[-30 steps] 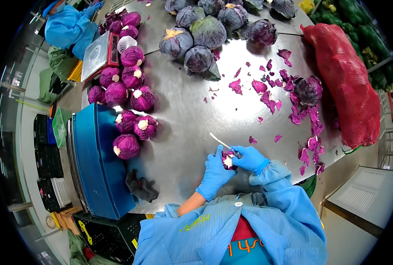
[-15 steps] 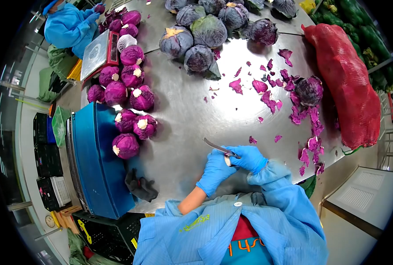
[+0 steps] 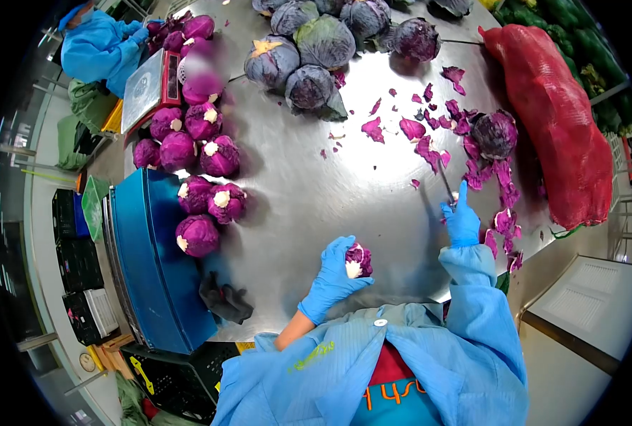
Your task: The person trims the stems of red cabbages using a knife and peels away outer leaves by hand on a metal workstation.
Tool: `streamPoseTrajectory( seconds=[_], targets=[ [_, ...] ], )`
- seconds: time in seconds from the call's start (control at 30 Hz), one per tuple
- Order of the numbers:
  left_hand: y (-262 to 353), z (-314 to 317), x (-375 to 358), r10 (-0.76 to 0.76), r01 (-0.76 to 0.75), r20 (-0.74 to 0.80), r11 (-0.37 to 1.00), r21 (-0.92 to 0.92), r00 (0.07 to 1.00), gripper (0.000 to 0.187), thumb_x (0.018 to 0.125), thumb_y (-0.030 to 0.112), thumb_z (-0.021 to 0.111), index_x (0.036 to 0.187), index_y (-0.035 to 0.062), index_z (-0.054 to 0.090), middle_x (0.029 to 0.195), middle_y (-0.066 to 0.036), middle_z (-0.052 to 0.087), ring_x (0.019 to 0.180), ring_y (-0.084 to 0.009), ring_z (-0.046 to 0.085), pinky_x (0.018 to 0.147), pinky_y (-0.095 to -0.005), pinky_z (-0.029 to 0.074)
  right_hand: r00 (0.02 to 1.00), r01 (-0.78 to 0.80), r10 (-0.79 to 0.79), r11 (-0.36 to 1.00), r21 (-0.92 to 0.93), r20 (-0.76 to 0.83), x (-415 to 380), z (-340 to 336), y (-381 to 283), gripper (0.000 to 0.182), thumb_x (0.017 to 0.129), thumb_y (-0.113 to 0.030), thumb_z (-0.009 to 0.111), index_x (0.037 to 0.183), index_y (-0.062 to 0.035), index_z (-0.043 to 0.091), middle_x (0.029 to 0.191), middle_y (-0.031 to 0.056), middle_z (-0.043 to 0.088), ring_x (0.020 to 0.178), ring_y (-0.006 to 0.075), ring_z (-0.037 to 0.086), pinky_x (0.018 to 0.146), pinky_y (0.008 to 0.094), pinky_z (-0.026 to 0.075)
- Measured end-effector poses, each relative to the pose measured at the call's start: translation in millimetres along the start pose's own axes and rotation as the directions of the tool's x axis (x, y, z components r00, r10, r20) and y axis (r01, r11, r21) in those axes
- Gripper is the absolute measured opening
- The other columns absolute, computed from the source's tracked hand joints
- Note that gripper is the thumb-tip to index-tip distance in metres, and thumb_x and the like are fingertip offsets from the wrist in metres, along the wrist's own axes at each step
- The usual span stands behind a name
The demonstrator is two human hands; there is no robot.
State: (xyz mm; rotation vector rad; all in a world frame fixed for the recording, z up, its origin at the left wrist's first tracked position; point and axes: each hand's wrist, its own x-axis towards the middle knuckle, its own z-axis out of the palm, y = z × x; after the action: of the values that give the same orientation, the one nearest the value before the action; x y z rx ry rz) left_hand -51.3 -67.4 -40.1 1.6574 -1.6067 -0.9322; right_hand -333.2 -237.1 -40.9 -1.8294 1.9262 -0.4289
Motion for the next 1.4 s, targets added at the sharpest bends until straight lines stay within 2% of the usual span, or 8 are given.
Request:
streamPoseTrajectory(
  seconds=[0.07, 0.2, 0.47, 0.67, 0.83, 0.97, 1.13, 1.4],
  targets=[
    [3, -3, 4, -0.029, 0.027, 0.044, 0.999, 0.041, 0.999, 0.102, 0.057, 0.032, 0.089, 0.138, 0.0045, 0.035, 0.131, -0.02, 0.043, 0.121, -0.0379, 0.043, 0.104, -0.0463, 0.034, 0.967, 0.228, -0.208, 0.963, 0.145, -0.145, -23, 2, -2, 0.048, 0.09, -0.022, 0.066, 0.134, -0.0086, 0.053, 0.091, 0.0074, 0.069, 0.068, 0.0148, 0.062, 0.061, 0.0318, 0.051],
    [7, -5, 13, -0.269, 0.268, 0.116, 0.963, 0.026, 0.956, 0.111, 0.054, 0.036, 0.089, 0.142, 0.0028, 0.03, 0.13, -0.022, 0.042, 0.12, -0.0389, 0.042, 0.105, -0.0467, 0.034, 0.84, 0.067, -0.367, 0.801, 0.594, 0.4, -86, 30, -60, 0.058, 0.076, -0.025, 0.081, 0.129, -0.013, 0.06, 0.095, 0.003, 0.064, 0.081, 0.0123, 0.058, 0.075, 0.0263, 0.05],
    [-4, 1, 18, -0.217, 0.18, 0.225, 0.968, 0.173, 0.95, 0.113, 0.054, 0.044, 0.088, 0.139, -0.0067, 0.035, 0.133, -0.025, 0.045, 0.123, -0.0379, 0.044, 0.105, -0.0445, 0.035, 0.665, 0.414, -0.686, 0.668, 0.619, 0.295, -86, 58, -65, 0.032, 0.078, -0.023, 0.077, 0.107, -0.0138, 0.067, 0.082, 0.0053, 0.058, 0.069, 0.0197, 0.059, 0.062, 0.031, 0.047],
    [-2, 4, 18, -0.228, 0.186, 0.234, 0.965, 0.186, 0.945, 0.106, 0.055, 0.041, 0.087, 0.139, -0.0001, 0.038, 0.133, -0.023, 0.046, 0.122, -0.0365, 0.044, 0.105, -0.0425, 0.035, 0.641, 0.695, -0.725, 0.688, 0.209, 0.252, -94, 54, -63, 0.021, 0.085, -0.024, 0.07, 0.102, -0.0142, 0.064, 0.078, 0.0081, 0.059, 0.068, 0.0252, 0.062, 0.058, 0.0345, 0.05],
    [2, -11, 13, -0.2, 0.19, 0.182, 0.979, 0.073, 0.963, 0.107, 0.056, 0.036, 0.088, 0.143, 0.004, 0.034, 0.127, -0.021, 0.044, 0.118, -0.0378, 0.042, 0.105, -0.0452, 0.034, 0.953, 0.225, -0.293, 0.857, 0.463, 0.08, -93, 63, -7, 0.023, 0.086, -0.022, 0.071, 0.105, -0.011, 0.064, 0.085, 0.0063, 0.065, 0.073, 0.0182, 0.064, 0.066, 0.031, 0.051],
    [5, -13, 13, -0.226, 0.218, 0.209, 0.974, 0.061, 0.951, 0.107, 0.055, 0.035, 0.088, 0.143, 0.0054, 0.034, 0.126, -0.02, 0.044, 0.117, -0.0375, 0.042, 0.104, -0.0451, 0.035, 0.994, 0.048, 0.0, 0.889, 0.456, -0.105, -67, 65, 59, 0.035, 0.083, -0.022, 0.075, 0.113, -0.0079, 0.063, 0.094, 0.0059, 0.068, 0.08, 0.0127, 0.062, 0.073, 0.0284, 0.05],
    [3, -10, 18, -0.22, 0.205, 0.223, 0.975, 0.09, 0.95, 0.108, 0.055, 0.038, 0.088, 0.142, 0.0038, 0.034, 0.124, -0.021, 0.045, 0.115, -0.0374, 0.044, 0.104, -0.045, 0.035, 0.85, -0.139, -0.13, 0.879, 0.457, 0.51, -91, 14, -80, 0.053, 0.075, -0.023, 0.082, 0.122, -0.0086, 0.062, 0.097, 0.0061, 0.068, 0.084, 0.0124, 0.062, 0.079, 0.0287, 0.051],
    [2, -24, 12, -0.033, 0.017, 0.272, 0.998, 0.064, 0.962, 0.103, 0.056, 0.035, 0.087, 0.141, 0.0079, 0.037, 0.126, -0.019, 0.048, 0.119, -0.0369, 0.044, 0.105, -0.0454, 0.033, 0.805, 0.146, -0.374, 0.877, 0.457, 0.461, -97, 59, -41, 0.037, 0.083, -0.033, 0.072, 0.113, -0.0124, 0.066, 0.093, 0.0127, 0.069, 0.08, 0.025, 0.068, 0.072, 0.0338, 0.053]
  ],
)
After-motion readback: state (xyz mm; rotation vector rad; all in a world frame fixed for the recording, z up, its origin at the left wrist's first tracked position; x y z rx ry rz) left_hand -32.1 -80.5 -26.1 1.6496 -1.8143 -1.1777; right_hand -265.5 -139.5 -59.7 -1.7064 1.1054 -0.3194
